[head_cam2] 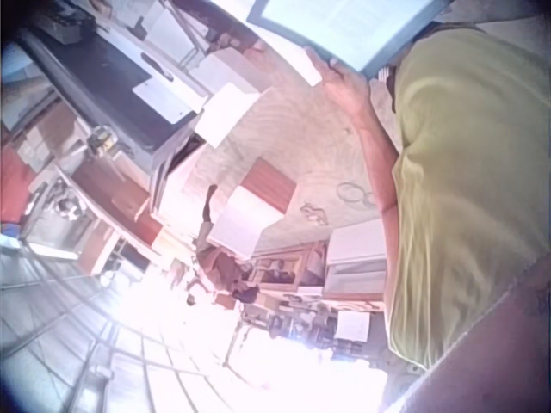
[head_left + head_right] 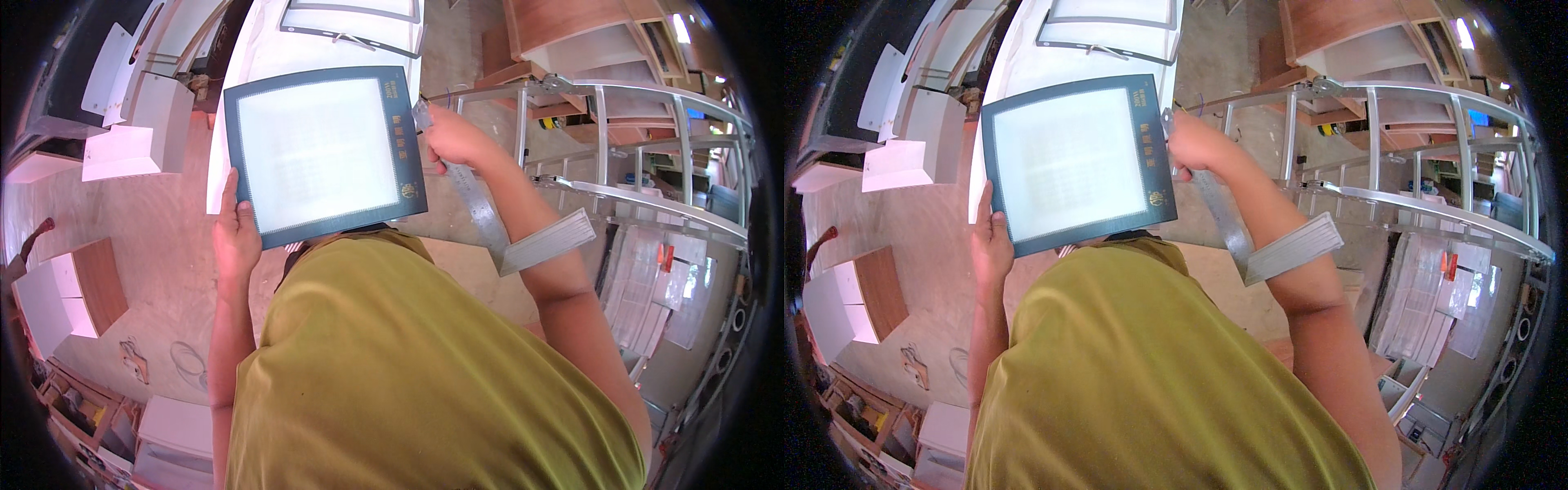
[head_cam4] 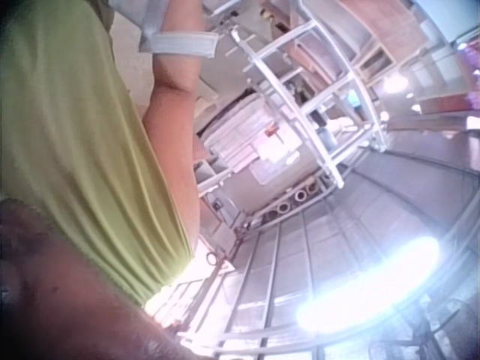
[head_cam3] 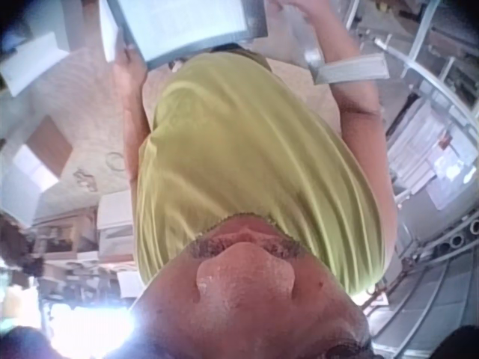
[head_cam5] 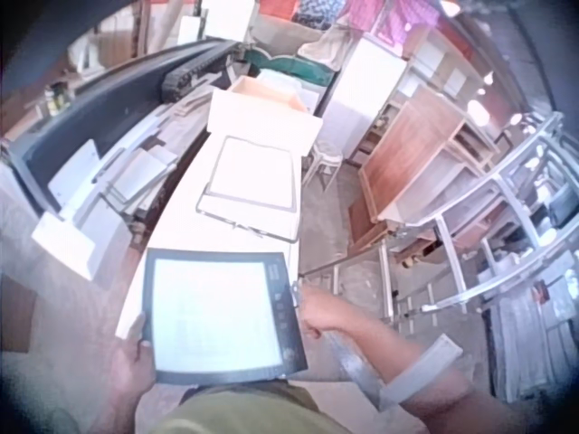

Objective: The person assembles a square LED light fixture by hand, inserting a diffuser panel into a frame, flipping the unit to inspect the back, and using a metal bar to press the frame edges. The person repeatedly handles the fixture and a metal frame, moving between a workbench and a white cabinet.

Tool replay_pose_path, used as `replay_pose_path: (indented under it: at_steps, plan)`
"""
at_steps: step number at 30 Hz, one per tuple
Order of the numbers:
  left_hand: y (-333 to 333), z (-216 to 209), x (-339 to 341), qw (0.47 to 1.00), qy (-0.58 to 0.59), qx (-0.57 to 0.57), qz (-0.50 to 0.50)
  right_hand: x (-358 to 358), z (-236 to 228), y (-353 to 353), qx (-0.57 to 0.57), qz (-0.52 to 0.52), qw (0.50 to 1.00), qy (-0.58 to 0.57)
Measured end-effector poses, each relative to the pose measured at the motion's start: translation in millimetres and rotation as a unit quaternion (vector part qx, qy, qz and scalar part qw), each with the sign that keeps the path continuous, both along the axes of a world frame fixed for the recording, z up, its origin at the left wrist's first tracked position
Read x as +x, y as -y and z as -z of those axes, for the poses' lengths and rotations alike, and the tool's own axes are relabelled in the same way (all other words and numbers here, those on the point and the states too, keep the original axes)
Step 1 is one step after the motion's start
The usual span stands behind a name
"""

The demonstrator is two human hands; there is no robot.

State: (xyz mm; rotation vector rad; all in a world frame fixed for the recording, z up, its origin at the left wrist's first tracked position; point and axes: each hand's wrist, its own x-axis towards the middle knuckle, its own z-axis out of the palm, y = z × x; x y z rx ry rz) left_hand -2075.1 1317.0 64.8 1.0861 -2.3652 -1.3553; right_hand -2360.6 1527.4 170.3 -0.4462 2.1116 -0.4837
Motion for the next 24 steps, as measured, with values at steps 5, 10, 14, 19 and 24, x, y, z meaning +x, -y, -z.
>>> replay_pose_path:
  at_steps: [5, 10, 14, 19, 24]
  plan:
    - [0.0, 1.9, -0.4, 1.000, -0.010, -0.002, 0.005, -5.4, 16.3, -15.6, -0.039, 0.028, 0.999, -0.022]
    - [1.8, 11.4, 1.4, 0.998, -0.053, 0.029, 0.000, -7.9, 18.5, -20.9, -0.041, 0.022, 0.999, 0.013]
    - [1.9, -0.4, 0.3, 0.999, 0.017, 0.037, 0.002, -12.3, 27.6, -26.4, -0.047, 0.025, 0.998, 0.014]
    - [2.0, 11.1, 1.8, 1.000, -0.018, -0.007, 0.001, -18.0, 37.5, -33.0, -0.068, 0.005, 0.998, 0.004]
    - [-1.2, -1.5, -1.8, 0.999, 0.035, 0.009, -0.010, -16.1, 29.6, -31.4, -0.072, 0.007, 0.997, 0.013]
